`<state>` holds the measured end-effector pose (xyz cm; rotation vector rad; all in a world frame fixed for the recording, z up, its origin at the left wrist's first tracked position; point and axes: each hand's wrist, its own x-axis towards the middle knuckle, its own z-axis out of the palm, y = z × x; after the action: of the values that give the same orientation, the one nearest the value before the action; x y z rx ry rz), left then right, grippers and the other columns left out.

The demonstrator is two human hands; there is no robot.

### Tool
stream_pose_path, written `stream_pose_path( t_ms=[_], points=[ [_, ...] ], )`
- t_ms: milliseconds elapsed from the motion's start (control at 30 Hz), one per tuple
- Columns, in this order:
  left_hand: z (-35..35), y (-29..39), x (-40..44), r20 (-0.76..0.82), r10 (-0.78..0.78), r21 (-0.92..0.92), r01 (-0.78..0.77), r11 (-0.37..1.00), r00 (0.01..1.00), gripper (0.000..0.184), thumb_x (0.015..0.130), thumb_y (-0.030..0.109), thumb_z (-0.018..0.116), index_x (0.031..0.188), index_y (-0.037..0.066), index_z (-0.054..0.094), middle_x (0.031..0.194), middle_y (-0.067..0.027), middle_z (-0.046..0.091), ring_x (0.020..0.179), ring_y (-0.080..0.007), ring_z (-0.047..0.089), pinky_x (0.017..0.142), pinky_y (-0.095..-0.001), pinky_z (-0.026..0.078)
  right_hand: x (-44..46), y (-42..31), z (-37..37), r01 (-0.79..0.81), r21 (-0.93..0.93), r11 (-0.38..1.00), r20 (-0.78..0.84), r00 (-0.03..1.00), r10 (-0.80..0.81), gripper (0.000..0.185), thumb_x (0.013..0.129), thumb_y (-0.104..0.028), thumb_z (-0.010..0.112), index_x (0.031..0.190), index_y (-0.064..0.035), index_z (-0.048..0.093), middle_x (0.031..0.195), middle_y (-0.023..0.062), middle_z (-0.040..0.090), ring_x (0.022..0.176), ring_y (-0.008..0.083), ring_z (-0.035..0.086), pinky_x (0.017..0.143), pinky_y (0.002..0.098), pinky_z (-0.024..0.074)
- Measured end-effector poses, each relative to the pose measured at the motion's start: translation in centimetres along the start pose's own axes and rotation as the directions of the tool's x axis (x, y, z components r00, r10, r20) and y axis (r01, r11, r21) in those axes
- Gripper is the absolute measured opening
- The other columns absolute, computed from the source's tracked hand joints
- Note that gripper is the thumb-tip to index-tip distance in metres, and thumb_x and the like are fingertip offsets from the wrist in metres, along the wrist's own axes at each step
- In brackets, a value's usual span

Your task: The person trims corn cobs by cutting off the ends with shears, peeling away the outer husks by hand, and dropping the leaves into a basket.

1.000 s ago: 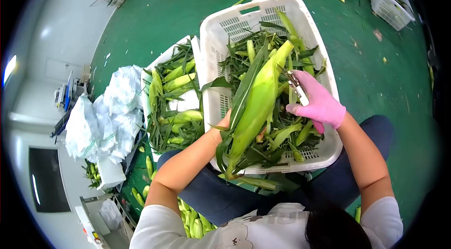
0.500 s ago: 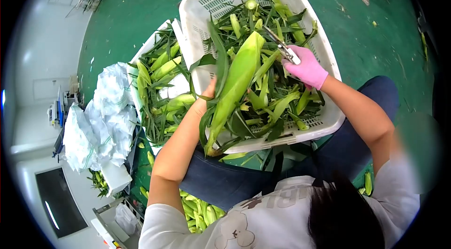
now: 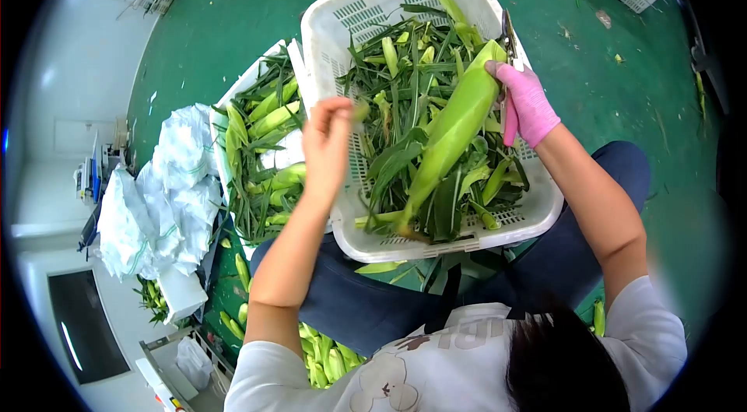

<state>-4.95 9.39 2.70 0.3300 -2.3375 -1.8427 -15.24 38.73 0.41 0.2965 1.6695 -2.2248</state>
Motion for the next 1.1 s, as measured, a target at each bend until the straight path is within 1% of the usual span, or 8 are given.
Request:
stream_pose_path(
  t_ms=[167,400,500,567,700,900,1033,1100],
  points=[
    [6.9,1.5,-4.2,0.320,0.033,0.717,-0.265,0.644,0.947,0.082,0.074,0.019,0.084,0.145,0.011,0.043,0.127,-0.0184,0.056,0.118,-0.0343,0.058,0.100,-0.0427,0.049,-0.8,1.4,1.4,-0.060,0.035,0.998,-0.006,0.998,0.060,0.029,0.089,-0.024,0.065,0.106,-0.0009,0.059,0.080,0.0045,0.061,0.060,0.0142,0.056,0.056,0.0272,0.0497],
    [1.1,-1.4,-0.6,0.690,-0.113,-0.336,0.455,0.825,0.715,0.118,0.069,0.066,0.082,0.157,0.010,0.026,0.139,-0.0088,0.054,0.122,-0.0161,0.056,0.105,-0.0318,0.043,-0.3,-0.8,0.0,0.224,-0.274,0.935,0.034,0.974,-0.223,0.037,0.086,-0.019,0.062,0.119,-0.0025,0.056,0.087,0.0146,0.067,0.081,0.0263,0.070,0.070,0.0381,0.0567],
    [-0.2,-0.7,-1.0,0.783,-0.126,-0.378,0.627,0.681,0.610,0.104,0.074,0.051,0.086,0.153,0.008,0.033,0.135,-0.0052,0.055,0.107,-0.0157,0.057,0.101,-0.0331,0.044,1.9,-1.8,-2.1,0.383,-0.870,0.311,0.141,0.798,-0.586,0.050,0.083,-0.021,0.067,0.128,-0.0067,0.053,0.093,0.0167,0.067,0.083,0.0264,0.068,0.075,0.0403,0.0541],
    [0.5,0.2,-0.6,0.611,-0.062,-0.238,0.257,0.937,0.789,0.087,0.076,0.031,0.082,0.148,0.009,0.039,0.128,-0.0054,0.059,0.116,-0.0181,0.056,0.110,-0.0401,0.039,2.0,-2.7,-3.1,0.306,-0.940,0.148,0.191,0.835,-0.516,0.053,0.083,-0.023,0.069,0.130,-0.0041,0.053,0.095,0.0148,0.069,0.080,0.0237,0.067,0.075,0.0383,0.0540],
    [-0.6,2.4,0.2,0.546,0.216,0.439,-0.497,0.749,0.809,0.073,0.064,0.000,0.073,0.134,0.014,0.056,0.123,-0.0058,0.061,0.125,-0.0265,0.053,0.114,-0.0498,0.031,-0.1,-3.5,-2.6,0.115,-0.335,0.935,0.338,0.941,0.005,0.055,0.085,-0.028,0.070,0.127,0.0027,0.053,0.104,0.0118,0.068,0.079,0.0179,0.066,0.075,0.0331,0.0553],
    [0.9,2.4,-1.5,0.321,0.590,0.775,-0.563,0.285,0.741,0.068,0.068,-0.006,0.063,0.132,0.019,0.059,0.131,-0.0110,0.055,0.135,-0.0348,0.045,0.118,-0.0583,0.016,-6.8,-1.9,2.9,-0.197,-0.414,0.889,0.565,0.710,0.421,0.064,0.079,-0.027,0.074,0.132,0.0010,0.050,0.098,0.0064,0.061,0.077,0.0134,0.060,0.068,0.0274,0.0530],
    [2.8,1.0,-3.2,-0.161,0.147,0.071,-0.137,0.988,0.976,0.069,0.093,0.027,0.068,0.149,0.005,0.035,0.145,-0.0157,0.043,0.132,-0.0300,0.046,0.108,-0.0405,0.040,-6.7,2.8,3.8,-0.021,-0.207,0.978,0.558,0.819,0.135,0.043,0.080,-0.017,0.074,0.114,-0.0063,0.050,0.092,0.0011,0.051,0.083,0.0098,0.050,0.073,0.0268,0.0461],
    [4.0,-0.5,-2.5,0.406,-0.356,-0.683,0.538,0.493,0.842,0.065,0.097,0.040,0.064,0.146,0.006,0.039,0.128,-0.0138,0.056,0.122,-0.0279,0.055,0.105,-0.0420,0.044,-6.9,4.6,4.5,0.093,-0.322,0.942,0.564,0.818,0.112,0.047,0.080,-0.018,0.075,0.117,-0.0050,0.050,0.093,0.0041,0.052,0.082,0.0130,0.053,0.076,0.0300,0.0480]
  ],
)
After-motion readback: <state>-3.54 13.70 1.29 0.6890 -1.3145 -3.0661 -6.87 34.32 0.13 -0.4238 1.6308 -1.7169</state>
